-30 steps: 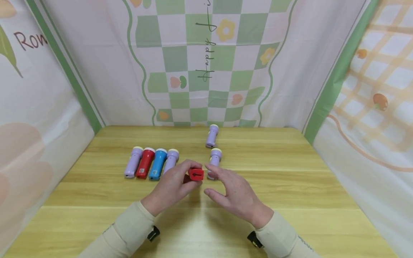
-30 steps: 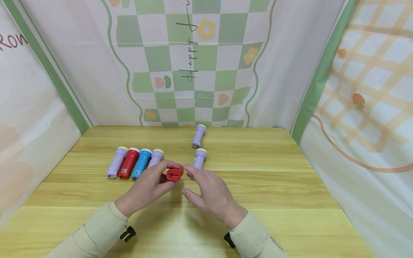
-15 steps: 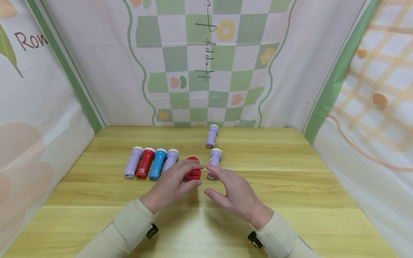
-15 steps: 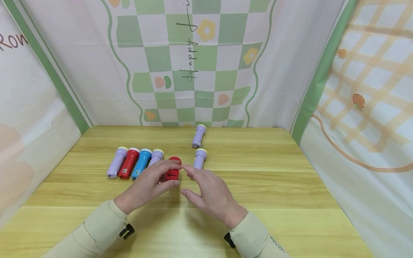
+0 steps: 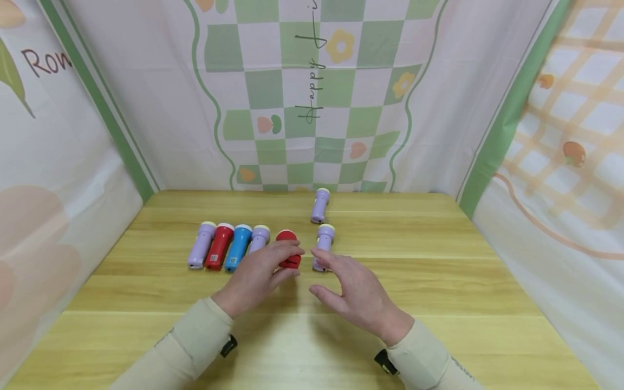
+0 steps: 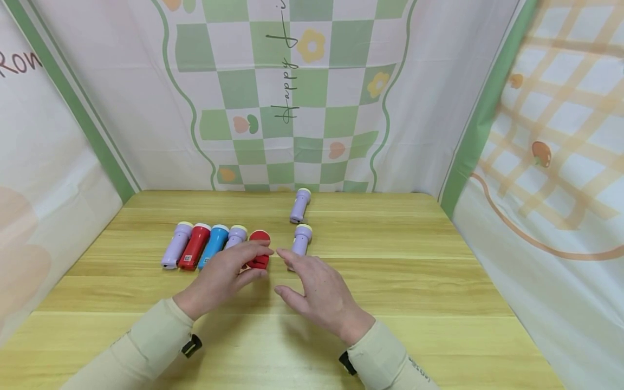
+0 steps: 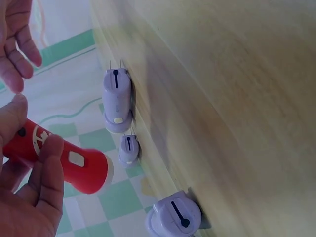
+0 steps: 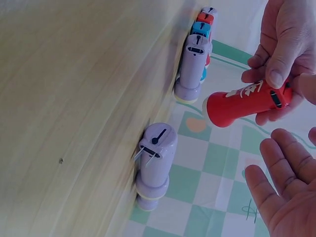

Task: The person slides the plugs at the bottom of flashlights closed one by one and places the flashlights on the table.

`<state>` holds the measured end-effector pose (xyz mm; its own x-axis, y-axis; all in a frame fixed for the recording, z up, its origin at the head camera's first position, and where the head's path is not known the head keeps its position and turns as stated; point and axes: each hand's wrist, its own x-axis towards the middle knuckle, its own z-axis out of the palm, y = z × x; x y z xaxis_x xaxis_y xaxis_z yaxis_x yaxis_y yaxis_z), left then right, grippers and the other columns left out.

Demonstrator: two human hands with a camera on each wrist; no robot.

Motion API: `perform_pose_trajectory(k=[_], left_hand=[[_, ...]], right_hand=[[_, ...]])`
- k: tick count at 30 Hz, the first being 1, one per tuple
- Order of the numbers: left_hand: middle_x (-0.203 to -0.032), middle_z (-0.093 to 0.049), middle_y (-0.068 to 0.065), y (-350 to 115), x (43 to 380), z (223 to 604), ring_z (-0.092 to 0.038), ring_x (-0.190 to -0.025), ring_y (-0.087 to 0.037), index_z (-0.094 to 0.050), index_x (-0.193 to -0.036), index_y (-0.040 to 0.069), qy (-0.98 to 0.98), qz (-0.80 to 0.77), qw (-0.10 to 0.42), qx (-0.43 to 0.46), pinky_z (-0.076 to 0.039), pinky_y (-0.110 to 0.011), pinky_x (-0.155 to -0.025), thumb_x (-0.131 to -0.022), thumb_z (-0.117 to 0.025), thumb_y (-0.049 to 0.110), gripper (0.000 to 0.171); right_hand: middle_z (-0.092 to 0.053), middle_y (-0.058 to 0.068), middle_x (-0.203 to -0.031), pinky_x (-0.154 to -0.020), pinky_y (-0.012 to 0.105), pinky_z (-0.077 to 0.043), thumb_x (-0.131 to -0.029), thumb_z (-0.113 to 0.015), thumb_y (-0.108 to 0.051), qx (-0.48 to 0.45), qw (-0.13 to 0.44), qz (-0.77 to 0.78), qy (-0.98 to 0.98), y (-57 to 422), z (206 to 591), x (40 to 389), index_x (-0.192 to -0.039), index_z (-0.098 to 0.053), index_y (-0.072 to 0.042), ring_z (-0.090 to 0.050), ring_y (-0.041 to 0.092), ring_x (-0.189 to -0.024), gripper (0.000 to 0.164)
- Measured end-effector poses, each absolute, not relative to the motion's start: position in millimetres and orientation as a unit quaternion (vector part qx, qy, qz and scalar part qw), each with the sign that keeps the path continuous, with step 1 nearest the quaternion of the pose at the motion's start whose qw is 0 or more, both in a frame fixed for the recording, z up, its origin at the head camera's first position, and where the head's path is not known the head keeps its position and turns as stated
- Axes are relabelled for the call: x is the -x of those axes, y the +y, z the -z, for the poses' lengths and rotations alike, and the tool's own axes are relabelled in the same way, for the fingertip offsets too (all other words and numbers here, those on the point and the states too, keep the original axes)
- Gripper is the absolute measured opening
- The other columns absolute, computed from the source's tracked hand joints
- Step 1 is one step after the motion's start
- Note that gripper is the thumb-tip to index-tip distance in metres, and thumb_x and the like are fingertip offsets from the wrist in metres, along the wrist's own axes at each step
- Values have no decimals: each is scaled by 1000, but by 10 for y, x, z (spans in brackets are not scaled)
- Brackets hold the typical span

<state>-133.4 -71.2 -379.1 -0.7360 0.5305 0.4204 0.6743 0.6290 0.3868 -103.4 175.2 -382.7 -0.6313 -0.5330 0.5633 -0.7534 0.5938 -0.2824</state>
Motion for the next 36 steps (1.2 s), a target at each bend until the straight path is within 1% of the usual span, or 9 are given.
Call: perform_pose_trajectory(k=[3, 6, 10, 12, 18, 22, 25, 29, 36], left_hand=[[-139, -68, -3, -711, 1357, 3796, -66, -126, -21, -69, -132, 16, -897, 258, 137, 333, -56, -39, -105, -92, -81, 23, 43], [-139, -68, -5, -711, 1391, 3815, -67, -125, -23, -68, -132, 14, -901, 253, 134, 327, -56, -40, -104, -91, -82, 21, 43], [-140, -67, -6, -709, 1438, 3844, -65, -127, -23, -67, -132, 12, -908, 254, 112, 313, -55, -40, -106, -92, -81, 20, 43], [-142, -66, -6, -706, 1458, 3852, -63, -130, -23, -67, -132, 12, -913, 255, 96, 303, -53, -41, -108, -92, -81, 19, 43], [-144, -64, -6, -691, 1507, 3853, -60, -134, -25, -66, -134, 11, -921, 250, 74, 289, -49, -43, -113, -93, -81, 17, 44], [-143, -65, -7, -680, 1536, 3868, -60, -133, -24, -65, -135, 11, -925, 245, 69, 282, -50, -43, -113, -92, -81, 17, 46], [-143, -65, -7, -673, 1553, 3888, -60, -132, -24, -65, -135, 10, -928, 240, 66, 277, -50, -44, -112, -92, -82, 18, 47], [-142, -65, -7, -663, 1575, 3917, -61, -131, -24, -65, -135, 11, -932, 229, 67, 273, -50, -44, -112, -91, -82, 19, 47], [-134, -69, -5, -645, 1622, 3963, -66, -118, -21, -66, -134, 11, -938, 215, 64, 264, -54, -42, -107, -91, -82, 22, 47]], right_hand=[[-71, 6, -129, -93, 43, -60, -92, -80, -31, -371, 226, -248, -866, 1757, 3836, 1036, -150, -53, -9, -69, 22, -114, 68], [-67, 11, -138, -98, 47, -58, -92, -80, -33, -369, 232, -242, -867, 1763, 3845, 1037, -151, -52, -9, -65, 28, -122, 69], [-52, 19, -154, -107, 56, -51, -92, -79, -38, -347, 214, -234, -883, 1770, 3846, 1030, -153, -51, -11, -55, 37, -136, 72], [-47, 20, -158, -110, 58, -48, -92, -78, -41, -334, 200, -230, -892, 1770, 3843, 1028, -154, -49, -12, -50, 40, -140, 74], [-32, 26, -165, -120, 66, -31, -93, -74, -50, -310, 170, -207, -912, 1778, 3844, 1022, -159, -41, -13, -31, 50, -150, 82], [-21, 29, -168, -121, 72, -22, -92, -70, -60, -275, 140, -173, -935, 1785, 3853, 1002, -165, -31, -18, -18, 55, -154, 92], [-17, 28, -170, -120, 74, -21, -90, -70, -63, -257, 126, -150, -946, 1791, 3857, 994, -167, -25, -22, -16, 54, -155, 98], [-14, 27, -171, -120, 74, -21, -89, -72, -65, -245, 115, -139, -953, 1802, 3865, 988, -167, -24, -23, -15, 54, -155, 101], [-14, 25, -172, -120, 74, -21, -88, -72, -66, -240, 107, -138, -955, 1813, 3879, 983, -167, -24, -23, -14, 52, -156, 101]])
